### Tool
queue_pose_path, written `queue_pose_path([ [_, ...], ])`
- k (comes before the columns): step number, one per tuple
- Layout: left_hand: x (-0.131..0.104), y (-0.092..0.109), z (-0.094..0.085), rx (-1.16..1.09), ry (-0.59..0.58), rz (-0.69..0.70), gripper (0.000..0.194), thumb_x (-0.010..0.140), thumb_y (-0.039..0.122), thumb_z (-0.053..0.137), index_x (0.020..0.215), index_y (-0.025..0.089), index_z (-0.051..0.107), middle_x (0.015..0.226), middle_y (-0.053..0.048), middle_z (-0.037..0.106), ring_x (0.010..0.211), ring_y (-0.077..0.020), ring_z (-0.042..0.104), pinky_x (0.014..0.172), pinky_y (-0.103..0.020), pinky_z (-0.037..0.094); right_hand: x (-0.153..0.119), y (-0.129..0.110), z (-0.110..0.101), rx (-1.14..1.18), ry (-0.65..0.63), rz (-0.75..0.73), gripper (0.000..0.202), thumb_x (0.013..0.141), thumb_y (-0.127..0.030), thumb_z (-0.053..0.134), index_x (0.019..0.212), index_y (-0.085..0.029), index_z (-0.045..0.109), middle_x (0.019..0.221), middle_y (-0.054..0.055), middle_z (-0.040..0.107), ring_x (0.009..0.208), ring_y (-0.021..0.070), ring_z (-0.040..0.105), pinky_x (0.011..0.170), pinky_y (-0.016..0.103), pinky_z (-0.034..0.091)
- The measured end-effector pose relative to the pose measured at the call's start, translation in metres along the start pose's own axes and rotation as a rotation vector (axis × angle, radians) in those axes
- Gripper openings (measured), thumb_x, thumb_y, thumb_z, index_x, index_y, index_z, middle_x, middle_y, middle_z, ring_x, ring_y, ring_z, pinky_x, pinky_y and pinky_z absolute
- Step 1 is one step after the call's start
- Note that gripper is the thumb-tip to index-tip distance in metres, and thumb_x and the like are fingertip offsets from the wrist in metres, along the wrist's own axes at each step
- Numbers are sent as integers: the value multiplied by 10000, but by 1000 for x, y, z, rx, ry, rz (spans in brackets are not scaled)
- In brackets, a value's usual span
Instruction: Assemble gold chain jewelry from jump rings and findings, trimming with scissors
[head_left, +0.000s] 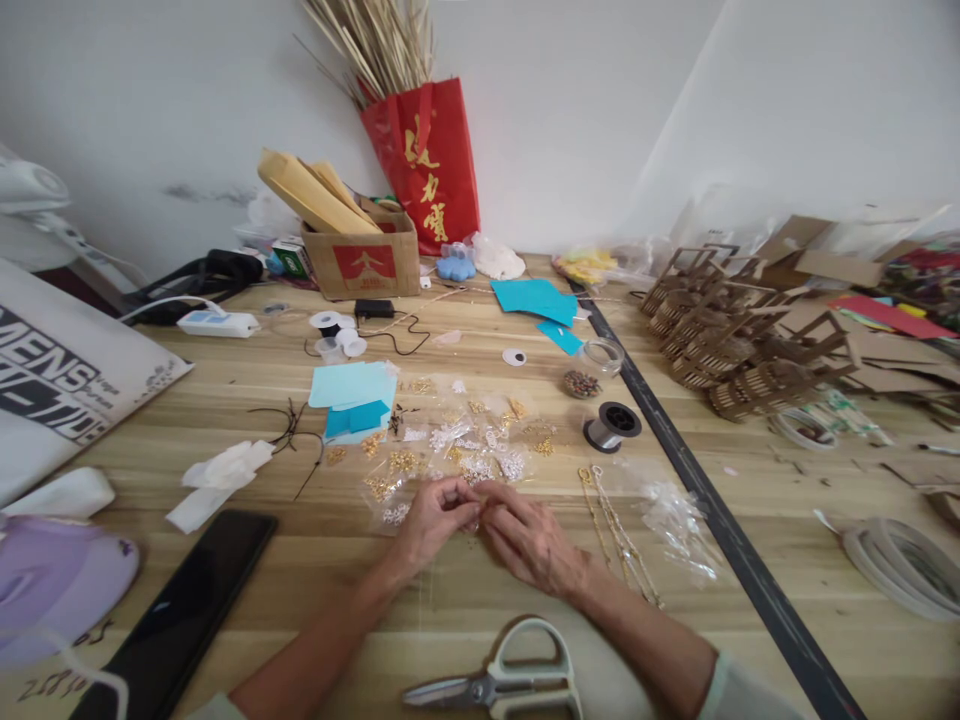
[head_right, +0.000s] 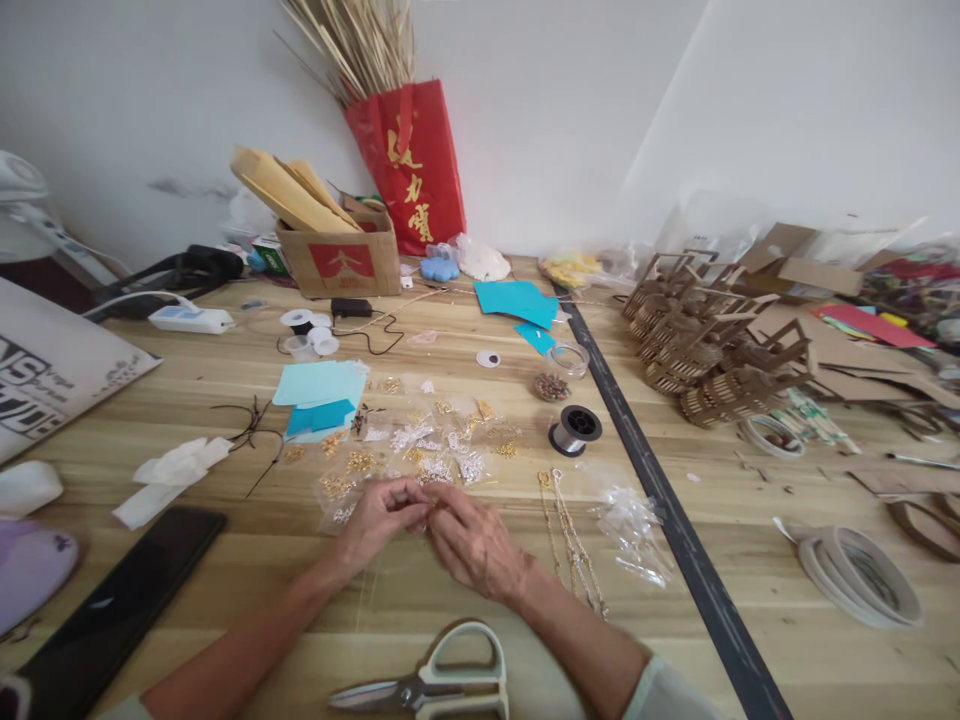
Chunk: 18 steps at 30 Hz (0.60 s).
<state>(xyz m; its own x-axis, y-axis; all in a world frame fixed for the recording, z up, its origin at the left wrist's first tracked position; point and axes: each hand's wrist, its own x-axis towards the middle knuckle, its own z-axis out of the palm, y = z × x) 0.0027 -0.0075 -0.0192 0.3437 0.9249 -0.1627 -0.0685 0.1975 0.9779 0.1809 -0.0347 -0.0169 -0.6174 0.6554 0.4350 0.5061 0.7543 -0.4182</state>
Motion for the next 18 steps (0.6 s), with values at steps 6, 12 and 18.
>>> queue_pose_path([
  [6, -1, 6, 0, 31, -34, 1, 208, 667, 319, 708, 637, 129, 628, 532, 9, 589, 515, -107, 523, 524, -220, 412, 4, 0, -4, 131, -22, 40, 181, 932, -134, 375, 1005, -175, 536, 1050, 126, 589, 938, 193, 600, 787, 305, 526],
  [12, -2, 8, 0, 60, -48, 23, 121, 628, 195, 723, 703, 132, 652, 670, -14, 656, 646, -133, 585, 621, -232, 455, 4, 1, -2, 141, -7, 88, 175, 942, -146, 362, 967, -176, 533, 945, 101, 591, 855, 185, 583, 753, 297, 509],
  [18, -2, 1, 2, 148, 23, 89, 68, 644, 157, 687, 666, 135, 626, 637, -11, 631, 619, -132, 580, 591, -222, 454, 3, 1, 0, 119, 4, 86, 202, 959, -164, 348, 996, -183, 545, 909, 86, 601, 827, 175, 591, 731, 276, 501],
])
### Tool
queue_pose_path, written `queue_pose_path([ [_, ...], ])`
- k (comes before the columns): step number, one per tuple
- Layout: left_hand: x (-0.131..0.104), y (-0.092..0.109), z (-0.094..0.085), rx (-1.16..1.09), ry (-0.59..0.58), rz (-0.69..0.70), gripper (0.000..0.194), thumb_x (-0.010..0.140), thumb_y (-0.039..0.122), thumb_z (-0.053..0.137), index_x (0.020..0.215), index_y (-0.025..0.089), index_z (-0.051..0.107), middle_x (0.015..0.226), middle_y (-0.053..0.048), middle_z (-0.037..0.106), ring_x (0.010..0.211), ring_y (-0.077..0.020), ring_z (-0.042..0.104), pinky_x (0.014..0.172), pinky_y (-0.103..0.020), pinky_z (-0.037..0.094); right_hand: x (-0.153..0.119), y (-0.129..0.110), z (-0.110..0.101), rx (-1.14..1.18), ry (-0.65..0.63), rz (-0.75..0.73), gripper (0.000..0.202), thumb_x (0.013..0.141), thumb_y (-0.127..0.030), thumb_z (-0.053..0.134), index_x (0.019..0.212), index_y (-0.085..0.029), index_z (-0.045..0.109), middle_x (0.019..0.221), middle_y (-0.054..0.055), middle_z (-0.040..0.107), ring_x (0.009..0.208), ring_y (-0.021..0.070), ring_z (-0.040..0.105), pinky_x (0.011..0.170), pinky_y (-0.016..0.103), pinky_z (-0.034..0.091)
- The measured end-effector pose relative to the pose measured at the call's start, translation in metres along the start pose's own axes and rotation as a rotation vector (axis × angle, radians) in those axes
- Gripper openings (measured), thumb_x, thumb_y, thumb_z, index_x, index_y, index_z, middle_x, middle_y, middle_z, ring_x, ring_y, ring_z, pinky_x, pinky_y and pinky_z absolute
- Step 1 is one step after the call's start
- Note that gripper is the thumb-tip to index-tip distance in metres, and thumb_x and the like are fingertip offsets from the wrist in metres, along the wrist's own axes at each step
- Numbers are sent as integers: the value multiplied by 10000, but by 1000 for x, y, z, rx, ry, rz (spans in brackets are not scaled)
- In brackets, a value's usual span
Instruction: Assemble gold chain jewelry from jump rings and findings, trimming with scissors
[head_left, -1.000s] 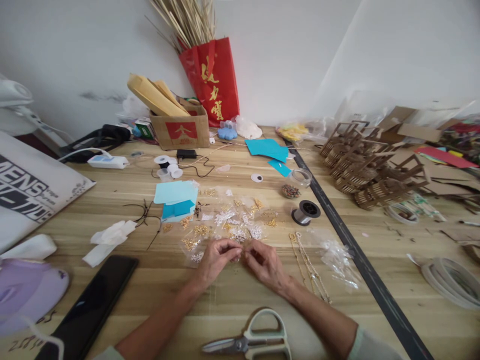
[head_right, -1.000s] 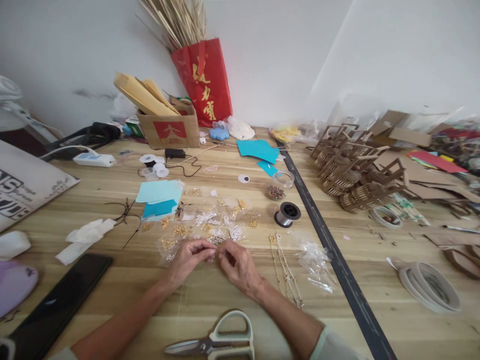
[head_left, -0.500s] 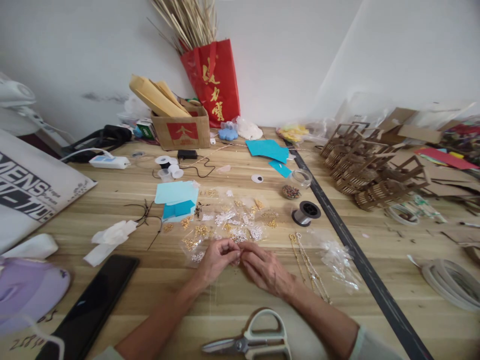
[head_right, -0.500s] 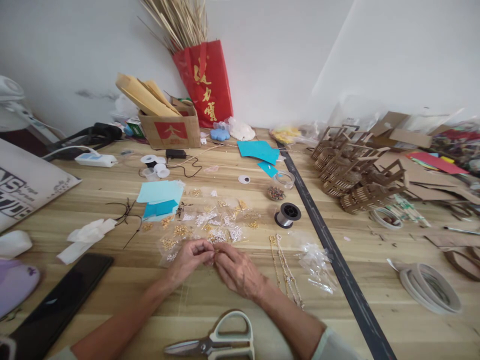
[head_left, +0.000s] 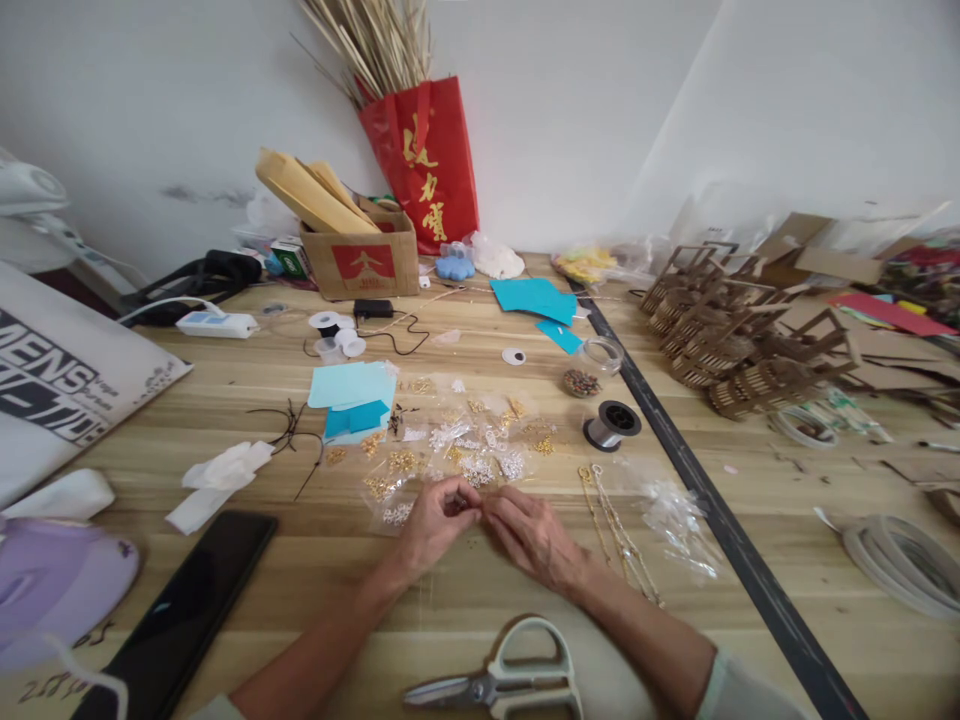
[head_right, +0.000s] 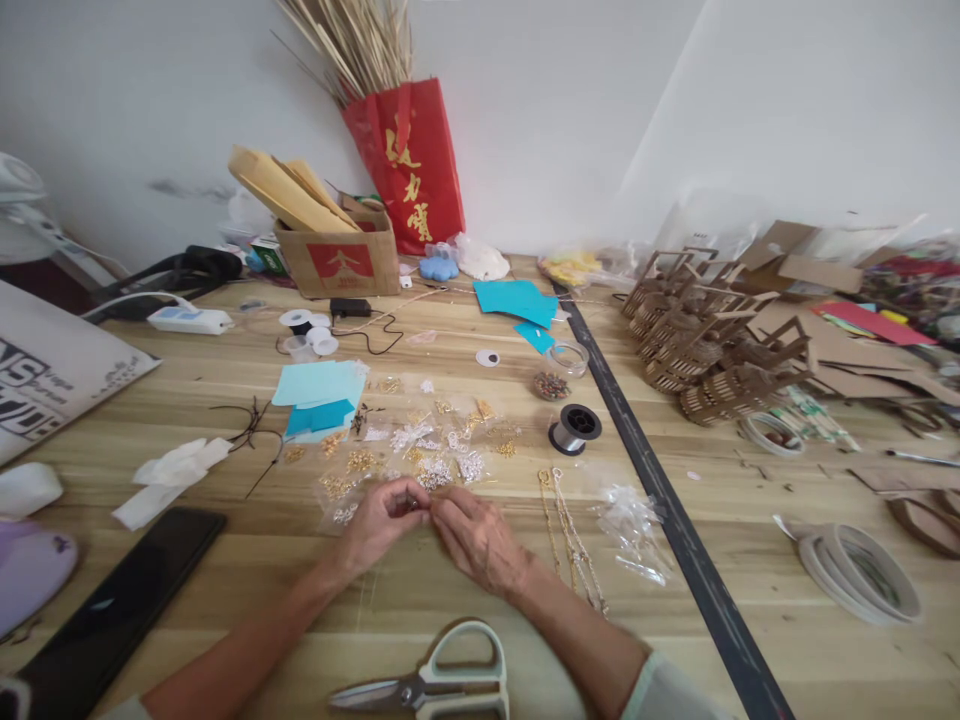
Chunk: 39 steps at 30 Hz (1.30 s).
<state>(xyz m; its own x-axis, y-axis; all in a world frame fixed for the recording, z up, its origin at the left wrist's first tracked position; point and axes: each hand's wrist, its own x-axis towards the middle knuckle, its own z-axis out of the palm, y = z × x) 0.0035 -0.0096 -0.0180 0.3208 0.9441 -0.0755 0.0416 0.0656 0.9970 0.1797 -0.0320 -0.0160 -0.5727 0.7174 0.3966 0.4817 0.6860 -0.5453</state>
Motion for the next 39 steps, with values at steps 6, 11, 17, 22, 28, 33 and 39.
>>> queue_pose_path([
  [6, -3, -1, 5, 107, 68, 71, 49, 658, 98, 623, 657, 146, 612, 644, -13, 632, 616, -141, 598, 613, -240, 485, 0, 0, 0, -40, -17, 25, 213, 962, -169, 341, 978, -182, 553, 876, 81, 602, 782, 172, 588, 688, 270, 490],
  [11, -7, -1, 8, 259, 107, 183, 132, 673, 49, 579, 710, 162, 634, 680, -12, 651, 629, -143, 612, 619, -234, 495, 0, -1, 1, -31, -25, 58, 210, 963, -176, 340, 930, -184, 547, 826, 70, 592, 733, 169, 574, 647, 265, 472],
  [17, -10, 0, 9, 369, 131, 298, 157, 686, 38, 586, 730, 178, 643, 713, -15, 671, 657, -146, 621, 634, -231, 503, -1, -1, 5, 120, 39, 133, 174, 952, -193, 382, 877, -193, 538, 779, 48, 591, 679, 157, 556, 629, 255, 447],
  [22, -10, 1, 9, 330, 119, 272, 155, 690, 46, 600, 749, 184, 639, 743, -11, 693, 680, -146, 640, 659, -234, 521, 0, -3, 5, 227, 84, 180, 135, 935, -195, 420, 889, -196, 547, 787, 37, 614, 685, 150, 578, 642, 240, 450],
  [28, -8, -4, 8, 268, 100, 222, 146, 694, 61, 613, 787, 172, 632, 757, -14, 694, 696, -142, 651, 686, -241, 533, 0, -3, 5, 218, 101, 185, 118, 932, -201, 442, 921, -187, 558, 785, 40, 638, 664, 143, 587, 623, 236, 455],
  [33, -9, -1, 9, 258, 84, 194, 151, 684, 54, 610, 786, 163, 628, 756, -18, 678, 704, -144, 636, 699, -251, 523, 0, -3, 6, 222, 117, 185, 118, 927, -198, 449, 920, -188, 567, 790, 45, 648, 668, 145, 601, 619, 233, 461],
  [39, -6, 3, 7, 71, 50, 72, 178, 680, 73, 619, 842, 147, 613, 736, -15, 643, 719, -145, 622, 707, -255, 507, 2, -5, 4, 278, 133, 195, 115, 921, -203, 457, 984, -183, 551, 804, 46, 652, 671, 141, 603, 615, 228, 464],
])
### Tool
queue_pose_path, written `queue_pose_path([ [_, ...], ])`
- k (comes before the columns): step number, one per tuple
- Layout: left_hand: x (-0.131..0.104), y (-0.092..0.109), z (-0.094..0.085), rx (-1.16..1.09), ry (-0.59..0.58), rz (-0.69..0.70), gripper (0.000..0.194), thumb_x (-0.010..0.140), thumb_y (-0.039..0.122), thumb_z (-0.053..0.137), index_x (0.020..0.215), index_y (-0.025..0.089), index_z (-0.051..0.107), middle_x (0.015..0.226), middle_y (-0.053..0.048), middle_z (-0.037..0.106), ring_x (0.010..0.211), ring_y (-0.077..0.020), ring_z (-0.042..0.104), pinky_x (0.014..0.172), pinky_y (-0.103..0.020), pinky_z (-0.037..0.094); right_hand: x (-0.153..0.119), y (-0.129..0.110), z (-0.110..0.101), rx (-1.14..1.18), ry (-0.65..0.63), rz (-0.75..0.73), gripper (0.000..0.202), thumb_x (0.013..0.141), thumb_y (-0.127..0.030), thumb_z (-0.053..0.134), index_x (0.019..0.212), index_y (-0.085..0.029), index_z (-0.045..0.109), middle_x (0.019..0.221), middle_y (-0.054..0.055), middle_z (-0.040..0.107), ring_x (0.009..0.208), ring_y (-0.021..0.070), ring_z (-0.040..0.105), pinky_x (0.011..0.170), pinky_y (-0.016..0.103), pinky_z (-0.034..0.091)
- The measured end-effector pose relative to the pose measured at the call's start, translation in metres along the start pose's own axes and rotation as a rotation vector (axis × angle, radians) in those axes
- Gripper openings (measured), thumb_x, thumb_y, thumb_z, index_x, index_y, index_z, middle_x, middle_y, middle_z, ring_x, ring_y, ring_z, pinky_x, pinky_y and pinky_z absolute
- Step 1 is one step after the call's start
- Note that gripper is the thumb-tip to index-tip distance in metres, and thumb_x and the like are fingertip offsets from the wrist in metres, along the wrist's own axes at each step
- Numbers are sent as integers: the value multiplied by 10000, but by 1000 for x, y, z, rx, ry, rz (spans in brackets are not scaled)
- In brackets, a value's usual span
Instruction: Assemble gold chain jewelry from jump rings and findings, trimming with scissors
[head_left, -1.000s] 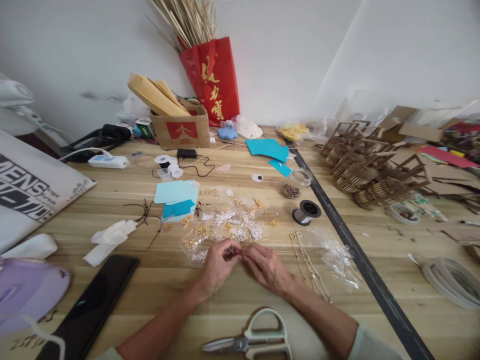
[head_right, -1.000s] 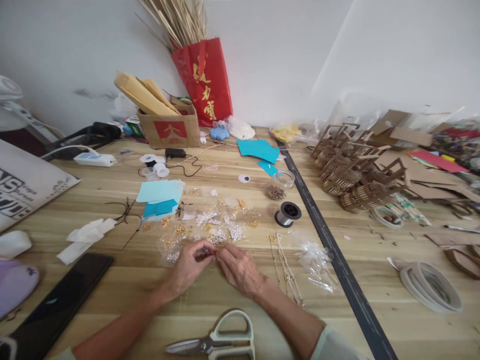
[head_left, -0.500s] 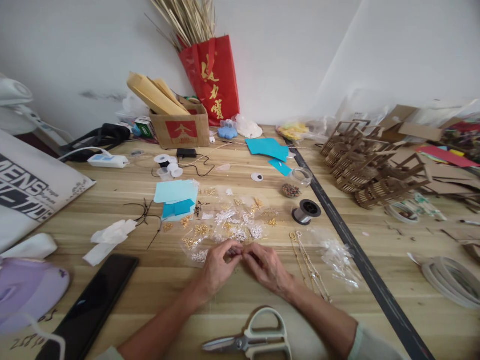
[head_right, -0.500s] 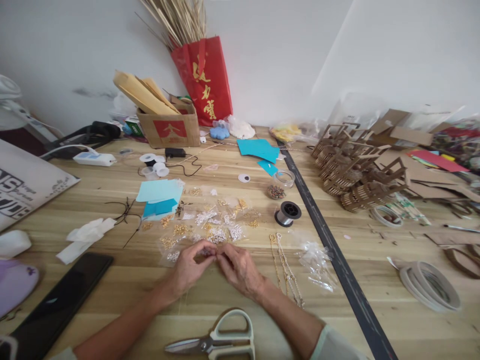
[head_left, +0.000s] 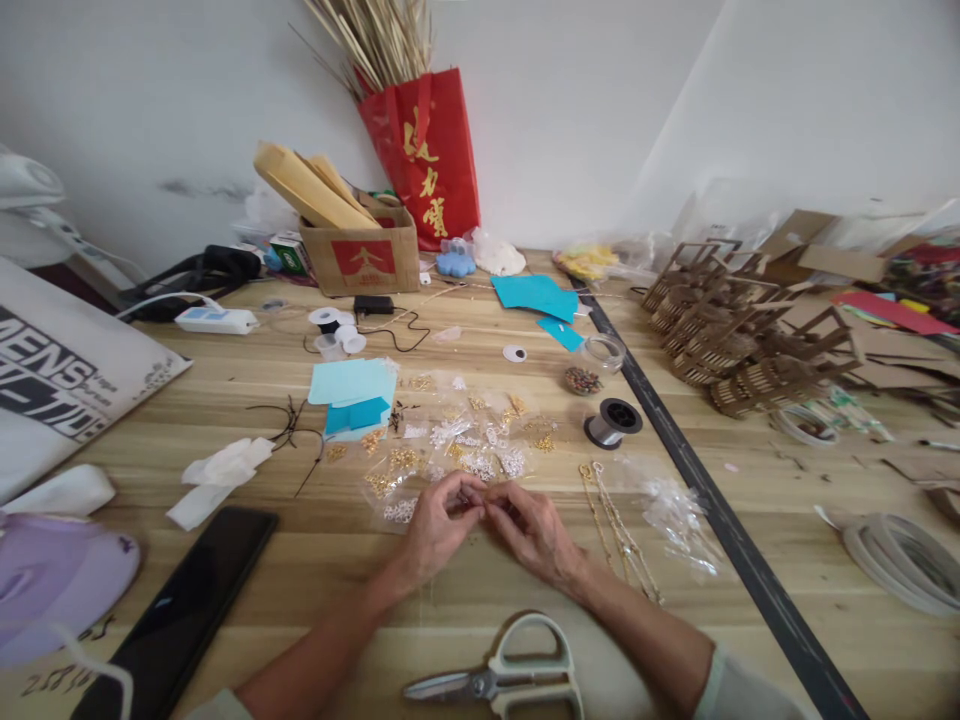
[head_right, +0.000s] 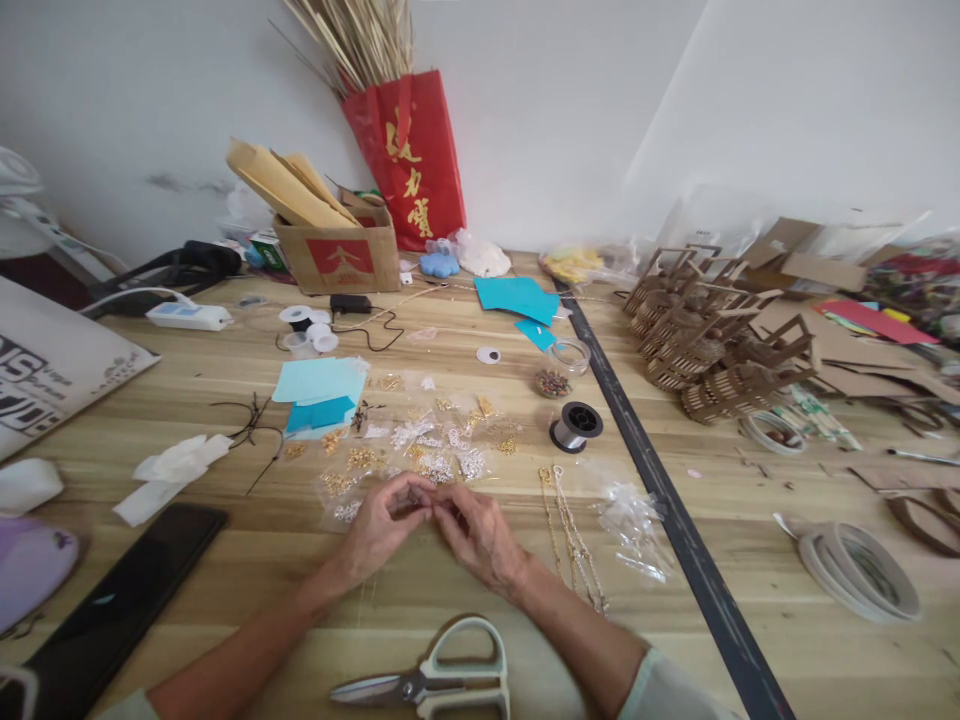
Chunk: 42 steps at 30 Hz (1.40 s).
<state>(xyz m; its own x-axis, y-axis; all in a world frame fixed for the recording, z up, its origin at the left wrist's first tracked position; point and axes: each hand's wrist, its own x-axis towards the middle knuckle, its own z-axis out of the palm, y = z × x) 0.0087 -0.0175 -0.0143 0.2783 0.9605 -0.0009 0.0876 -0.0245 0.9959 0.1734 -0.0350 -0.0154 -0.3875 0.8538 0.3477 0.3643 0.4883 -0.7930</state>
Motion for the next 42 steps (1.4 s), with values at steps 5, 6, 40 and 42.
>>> queue_pose_path([
  [5, 3, -3, -3, -114, 5, -78, 172, 672, 113, 648, 837, 137, 608, 695, -6, 620, 665, -128, 590, 641, -230, 473, -1, 2, 1, -14, 15, -2, 87, 901, -208, 488, 974, -185, 529, 782, 35, 623, 617, 125, 566, 559, 217, 447],
  [6, 4, -4, -3, -128, 9, -82, 175, 665, 115, 655, 833, 137, 608, 692, -5, 618, 662, -126, 586, 637, -227, 468, -1, 2, 2, -10, 20, -2, 83, 899, -206, 491, 968, -183, 531, 779, 33, 617, 617, 124, 562, 560, 217, 445],
  [40, 0, -1, 3, -20, 105, -27, 120, 659, 98, 654, 760, 156, 624, 694, -11, 658, 668, -139, 633, 670, -257, 539, 3, -1, 1, 59, 54, 157, 160, 885, -242, 503, 825, -156, 623, 703, 26, 618, 600, 131, 521, 563, 230, 409],
  [42, 0, 0, 3, 0, 98, -21, 122, 664, 93, 643, 768, 157, 629, 703, -12, 661, 678, -145, 635, 673, -261, 536, 3, 0, 1, 82, 56, 159, 175, 891, -264, 498, 822, -159, 621, 708, 26, 618, 607, 135, 522, 568, 233, 411],
])
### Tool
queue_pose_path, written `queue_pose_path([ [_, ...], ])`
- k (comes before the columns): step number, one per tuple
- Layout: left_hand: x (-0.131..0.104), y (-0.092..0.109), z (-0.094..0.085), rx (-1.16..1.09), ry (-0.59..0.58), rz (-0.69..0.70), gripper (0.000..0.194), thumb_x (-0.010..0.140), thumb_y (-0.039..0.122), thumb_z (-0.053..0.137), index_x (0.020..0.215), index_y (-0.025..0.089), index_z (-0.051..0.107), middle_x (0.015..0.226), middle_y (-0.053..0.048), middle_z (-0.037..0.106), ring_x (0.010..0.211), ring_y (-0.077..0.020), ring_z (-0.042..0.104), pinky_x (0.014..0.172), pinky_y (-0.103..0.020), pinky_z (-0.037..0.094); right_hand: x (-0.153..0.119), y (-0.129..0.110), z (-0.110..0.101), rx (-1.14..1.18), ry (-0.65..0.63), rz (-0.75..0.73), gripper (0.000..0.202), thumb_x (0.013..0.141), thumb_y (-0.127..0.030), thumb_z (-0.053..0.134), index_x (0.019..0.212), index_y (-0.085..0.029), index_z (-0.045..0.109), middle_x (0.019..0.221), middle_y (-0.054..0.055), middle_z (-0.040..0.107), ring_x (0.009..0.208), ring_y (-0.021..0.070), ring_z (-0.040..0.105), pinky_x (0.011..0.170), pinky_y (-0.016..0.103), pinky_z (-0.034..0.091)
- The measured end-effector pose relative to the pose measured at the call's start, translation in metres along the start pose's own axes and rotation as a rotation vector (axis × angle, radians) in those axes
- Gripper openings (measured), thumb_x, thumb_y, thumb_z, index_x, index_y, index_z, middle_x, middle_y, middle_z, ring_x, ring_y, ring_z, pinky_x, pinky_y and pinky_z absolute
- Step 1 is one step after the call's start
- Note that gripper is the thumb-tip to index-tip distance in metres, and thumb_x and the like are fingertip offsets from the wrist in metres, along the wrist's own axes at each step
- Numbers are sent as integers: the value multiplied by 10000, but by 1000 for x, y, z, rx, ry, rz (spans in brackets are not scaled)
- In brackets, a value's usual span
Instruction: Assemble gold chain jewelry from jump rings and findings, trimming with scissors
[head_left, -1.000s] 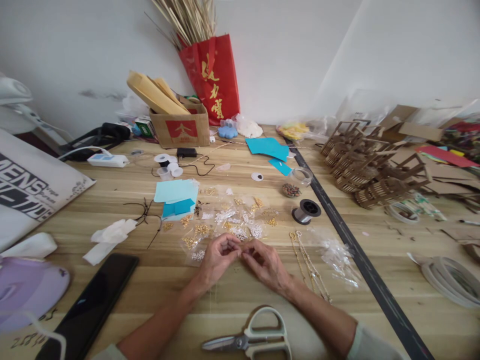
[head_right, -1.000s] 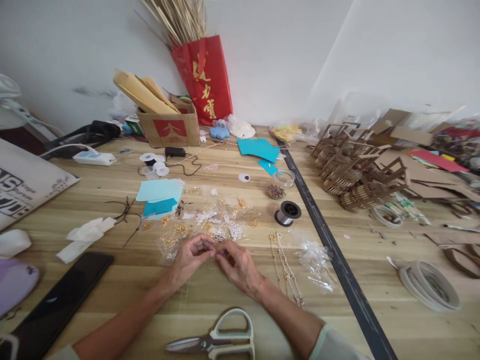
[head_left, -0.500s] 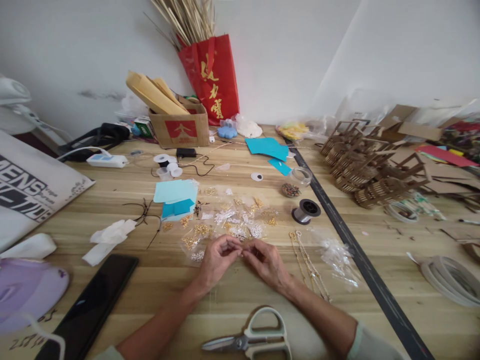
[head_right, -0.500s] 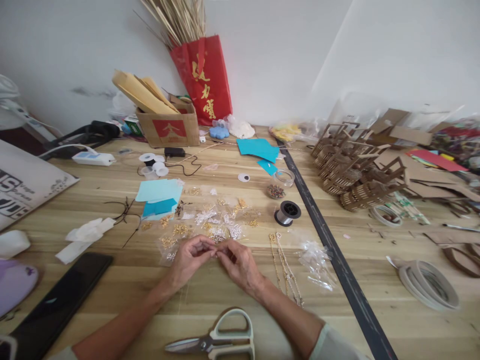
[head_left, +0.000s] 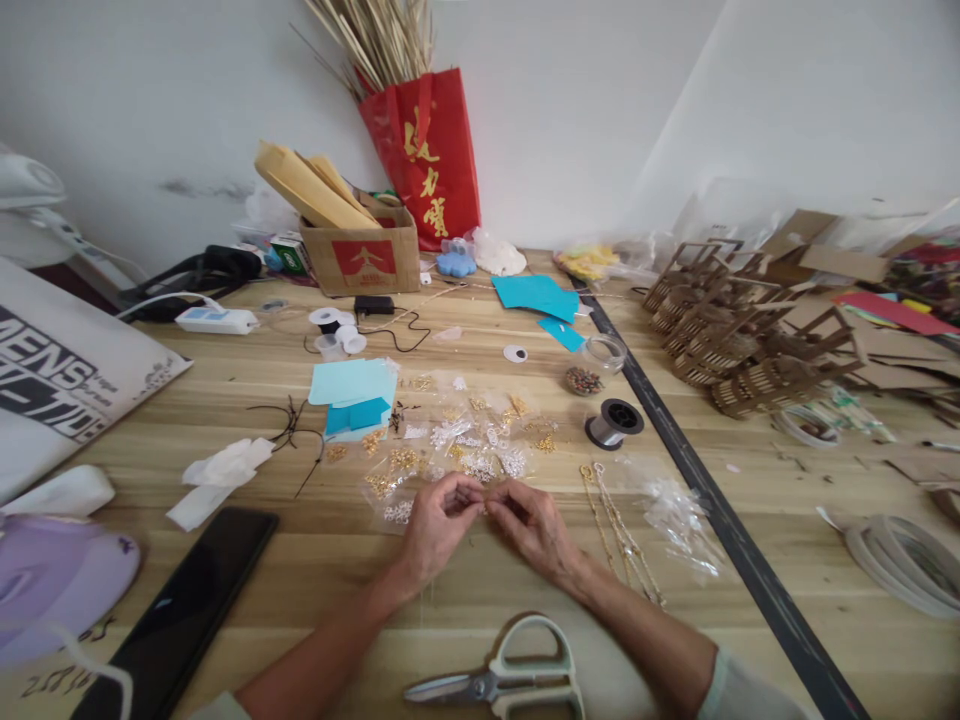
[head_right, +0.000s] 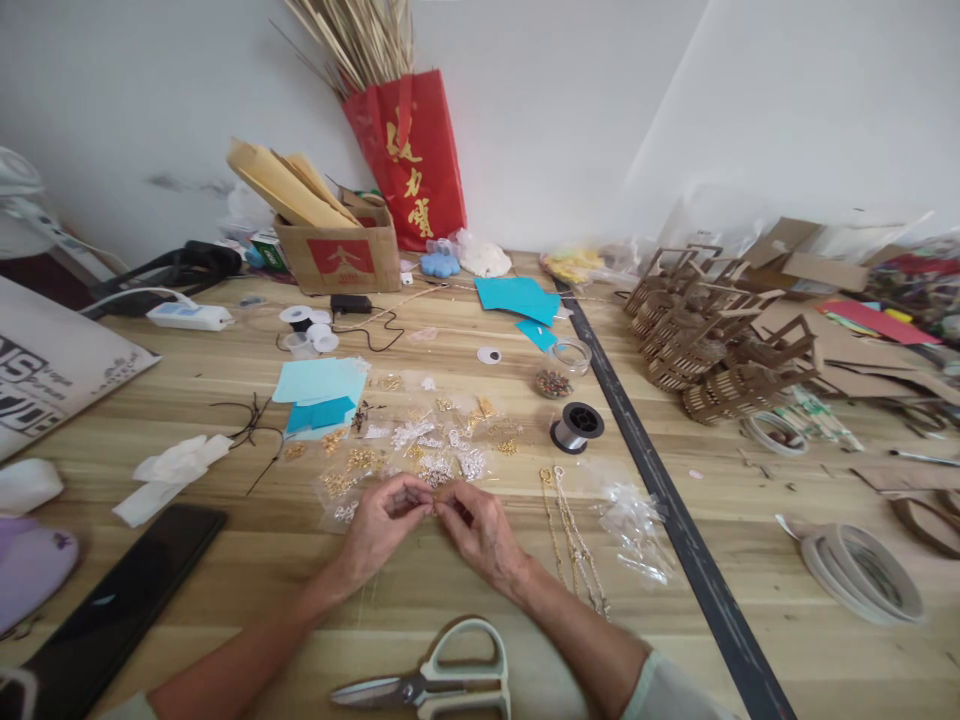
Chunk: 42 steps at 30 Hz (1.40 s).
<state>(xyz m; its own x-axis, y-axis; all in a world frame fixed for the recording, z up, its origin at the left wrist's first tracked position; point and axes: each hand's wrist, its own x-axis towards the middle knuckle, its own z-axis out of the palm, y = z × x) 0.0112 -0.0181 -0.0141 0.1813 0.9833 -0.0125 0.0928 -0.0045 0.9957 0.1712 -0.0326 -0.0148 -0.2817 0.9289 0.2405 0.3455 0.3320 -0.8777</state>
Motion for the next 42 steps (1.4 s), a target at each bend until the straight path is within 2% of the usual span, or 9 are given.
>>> queue_pose_path([
  [8, 1, 2, -2, 140, -48, 86, 76, 713, 121, 629, 770, 142, 675, 790, -54, 648, 723, -167, 612, 654, -267, 492, -1, 7, 2, 88, 16, 48, 194, 897, -301, 507, 802, -162, 602, 651, 2, 566, 540, 111, 463, 497, 211, 368],
  [14, 2, 2, -4, 101, -68, 137, 58, 724, 144, 628, 683, 144, 670, 756, -53, 623, 730, -172, 588, 650, -265, 462, -1, 7, 3, 103, 38, 57, 192, 884, -318, 538, 804, -160, 614, 654, 2, 574, 548, 110, 478, 495, 207, 370],
  [19, 2, 0, -4, 0, -67, 101, 72, 727, 168, 629, 665, 153, 661, 835, -65, 667, 814, -186, 614, 721, -268, 464, -1, 8, 4, 121, 60, 57, 191, 878, -311, 544, 787, -156, 607, 684, 19, 594, 578, 116, 493, 501, 212, 380],
  [24, 1, 2, -4, -2, -87, -7, 75, 724, 202, 632, 674, 148, 647, 656, -19, 640, 639, -144, 574, 610, -234, 439, -2, 8, 3, 140, 57, 79, 179, 863, -315, 562, 810, -157, 627, 669, 16, 600, 556, 110, 484, 474, 207, 378],
  [32, 3, 2, -5, -26, -112, -52, 86, 702, 210, 642, 656, 138, 634, 606, 0, 598, 587, -119, 530, 571, -216, 417, 1, 4, 3, 312, 49, 181, 230, 833, -378, 598, 792, -151, 607, 553, -30, 519, 462, 88, 439, 435, 201, 358],
  [36, 3, 1, -5, -33, -111, -47, 98, 709, 229, 643, 669, 140, 637, 617, -4, 605, 596, -124, 537, 576, -219, 421, 0, 5, 3, 284, 32, 154, 244, 871, -383, 548, 823, -153, 612, 554, -27, 507, 470, 95, 444, 449, 207, 360],
  [42, 3, -1, -4, 13, -135, -46, 88, 717, 215, 626, 667, 143, 629, 629, -13, 619, 612, -137, 555, 588, -229, 431, -2, 5, 2, 131, 32, 48, 226, 904, -344, 504, 846, -163, 628, 625, 5, 572, 515, 108, 489, 478, 208, 397],
])
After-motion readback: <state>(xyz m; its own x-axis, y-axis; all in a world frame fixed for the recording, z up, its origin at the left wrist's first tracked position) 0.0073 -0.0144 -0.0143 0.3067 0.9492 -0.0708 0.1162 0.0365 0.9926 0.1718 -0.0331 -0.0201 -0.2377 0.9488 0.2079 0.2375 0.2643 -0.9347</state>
